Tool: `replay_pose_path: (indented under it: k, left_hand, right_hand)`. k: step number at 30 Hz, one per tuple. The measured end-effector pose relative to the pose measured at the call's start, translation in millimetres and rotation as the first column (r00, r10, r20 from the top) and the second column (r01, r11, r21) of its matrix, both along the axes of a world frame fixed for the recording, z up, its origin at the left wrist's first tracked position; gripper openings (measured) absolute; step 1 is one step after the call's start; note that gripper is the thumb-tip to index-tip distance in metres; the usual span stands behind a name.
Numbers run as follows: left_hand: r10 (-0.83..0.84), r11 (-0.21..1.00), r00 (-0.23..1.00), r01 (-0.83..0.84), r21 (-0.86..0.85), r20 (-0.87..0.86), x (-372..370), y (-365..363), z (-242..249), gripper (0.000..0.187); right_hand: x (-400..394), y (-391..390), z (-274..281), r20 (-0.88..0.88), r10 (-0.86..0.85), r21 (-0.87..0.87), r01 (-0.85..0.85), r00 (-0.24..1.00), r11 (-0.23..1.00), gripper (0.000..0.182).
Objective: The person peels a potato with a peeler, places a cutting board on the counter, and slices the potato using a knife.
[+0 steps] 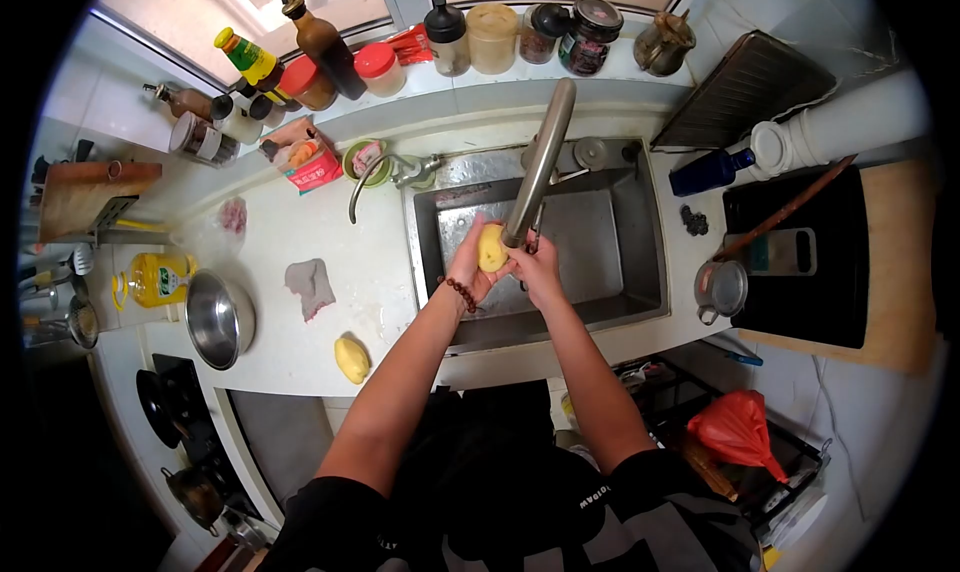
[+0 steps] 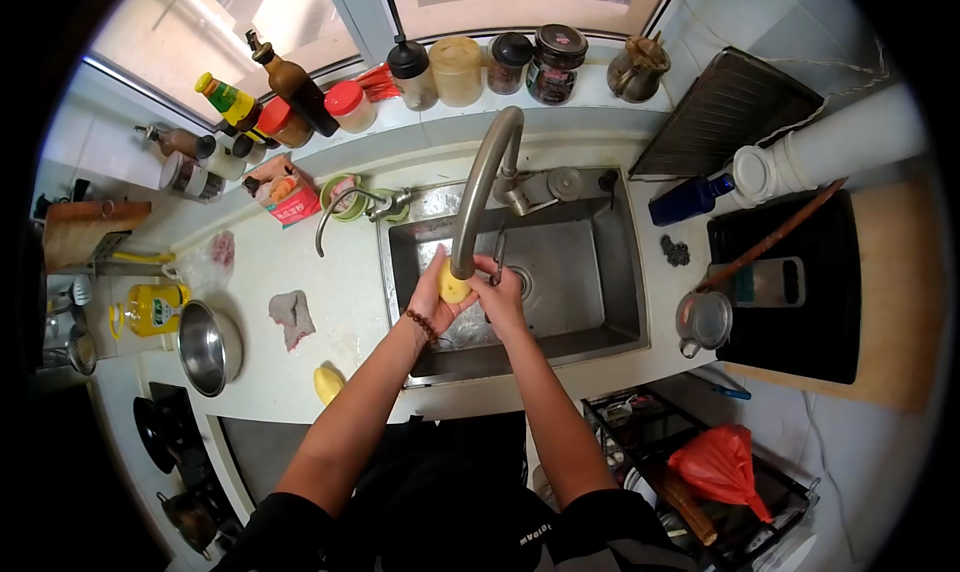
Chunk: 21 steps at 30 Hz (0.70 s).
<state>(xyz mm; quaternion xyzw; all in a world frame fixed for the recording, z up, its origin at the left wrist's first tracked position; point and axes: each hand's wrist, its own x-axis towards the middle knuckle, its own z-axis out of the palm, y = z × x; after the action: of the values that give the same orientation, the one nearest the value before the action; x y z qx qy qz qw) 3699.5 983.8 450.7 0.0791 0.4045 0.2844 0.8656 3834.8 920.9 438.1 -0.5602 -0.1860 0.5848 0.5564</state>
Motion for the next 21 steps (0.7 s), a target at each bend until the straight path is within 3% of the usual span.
replay_pose_path:
  k: [2,3,5,8,11,13,17,21]
  left_hand:
    - [-0.1,0.98,0.987,0.12,0.159,-0.129,-1,0,-19,0.052]
    - [-0.097,0.981,0.987,0.116,0.158,-0.128,-2,1,-14,0.052]
    - [-0.157,0.987,0.977,0.153,-0.04,-0.144,-10,3,-3,0.055]
    - [-0.102,0.994,0.995,0.102,-0.037,0.01,-29,1,-18,0.053]
    - [-0.055,0.997,0.998,0.057,-0.05,0.043,-35,-1,3,0.053]
    - [0.003,0.999,0.999,-0.002,-0.04,0.043,-33,-4,17,0.053]
    - [0.076,0.997,0.997,-0.076,0.015,-0.017,-40,-5,9,0.051]
    - [0.081,0.992,0.996,-0.084,0.095,0.031,-51,-8,12,0.048]
  right_hand:
    - [2,1,-6,-0.002,-0.048,-0.021,0.048,0.999,0.999,0.03]
    - [4,2,-11,-0.006,-0.101,-0.037,0.101,0.995,0.994,0.03]
    - [13,2,-20,0.005,-0.119,-0.082,0.119,0.993,0.99,0.029]
    - [25,-3,-28,0.011,-0.081,-0.157,0.082,0.997,0.984,0.027]
    - [41,-8,-51,0.025,-0.002,-0.208,0.007,1.0,0.978,0.028]
    - [62,1,-64,0.233,-0.132,-0.291,0.199,0.963,0.936,0.031]
    - [105,43,-70,0.249,-0.469,-0.117,0.507,0.847,0.854,0.026]
    - [117,88,-38,0.056,-0.492,-0.117,0.495,0.869,0.861,0.023]
